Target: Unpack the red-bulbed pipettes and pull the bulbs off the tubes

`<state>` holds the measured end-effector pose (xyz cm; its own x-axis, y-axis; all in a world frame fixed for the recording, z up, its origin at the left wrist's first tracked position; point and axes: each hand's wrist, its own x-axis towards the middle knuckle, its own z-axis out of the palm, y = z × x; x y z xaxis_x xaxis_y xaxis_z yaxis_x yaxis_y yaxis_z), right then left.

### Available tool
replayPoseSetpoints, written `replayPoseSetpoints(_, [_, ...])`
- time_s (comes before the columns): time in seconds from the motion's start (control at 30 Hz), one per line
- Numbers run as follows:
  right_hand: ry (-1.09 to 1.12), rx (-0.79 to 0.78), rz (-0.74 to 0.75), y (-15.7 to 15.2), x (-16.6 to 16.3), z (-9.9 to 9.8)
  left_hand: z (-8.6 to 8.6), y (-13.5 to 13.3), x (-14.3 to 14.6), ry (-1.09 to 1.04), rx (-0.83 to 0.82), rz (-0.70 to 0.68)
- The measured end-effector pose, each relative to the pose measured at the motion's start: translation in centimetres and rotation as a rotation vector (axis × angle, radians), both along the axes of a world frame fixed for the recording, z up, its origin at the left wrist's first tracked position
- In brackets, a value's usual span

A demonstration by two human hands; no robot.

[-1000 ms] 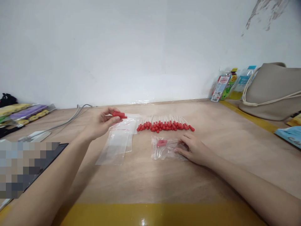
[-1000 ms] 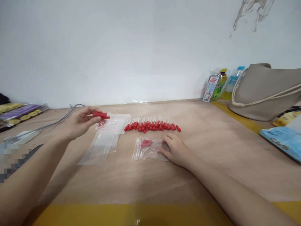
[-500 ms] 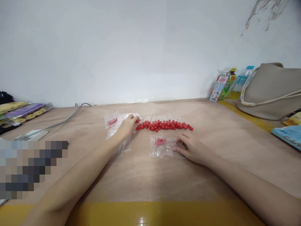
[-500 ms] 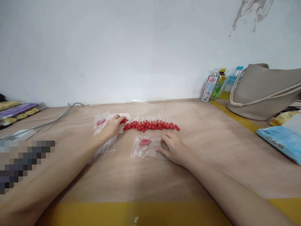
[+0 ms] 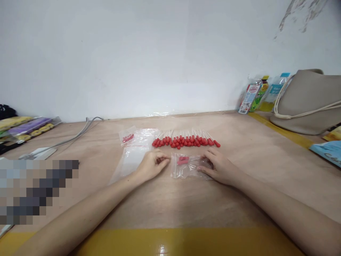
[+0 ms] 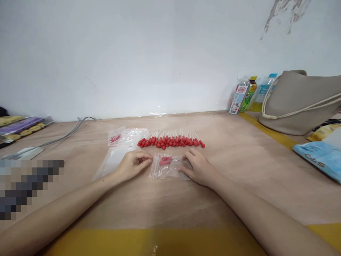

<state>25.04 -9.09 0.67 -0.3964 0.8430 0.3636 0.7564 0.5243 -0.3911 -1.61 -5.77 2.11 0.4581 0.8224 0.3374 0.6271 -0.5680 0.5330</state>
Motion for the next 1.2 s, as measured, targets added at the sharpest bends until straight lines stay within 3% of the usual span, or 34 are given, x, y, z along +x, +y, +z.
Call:
replayPoseSetpoints(0.17, [0.008,-0.039,-0.002,0.2,0.1,-0.1,-1.1,-0.2,2.0,-0.125,-0.239,-0.016])
replayPoseSetpoints(0.27, [0.014,-0.056,0.035,0.4,0.2,0.0,-1.3,-0.1,2.7,-0.143,-0.283,-0.041])
replayPoseSetpoints(0.6, [0.07,-0.062,0.1,0.7,0.2,-0.2,-0.6,-1.4,3.9,0.052,0.011,-0.087])
replayPoseSetpoints(0.83, [0.056,-0.06,0.097,0.6,0.3,-0.1,-0.8,-1.6,3.5,0.09,0.073,-0.094])
replayPoseSetpoints(1.07, [0.054,-0.064,0.083,0.7,0.4,-0.2,-0.2,-0.4,2.0,-0.181,-0.144,-0.185])
replayPoseSetpoints(1.2, [0.052,-0.073,0.079,0.6,0.4,-0.1,2.1,1.4,0.2,-0.275,-0.286,-0.188])
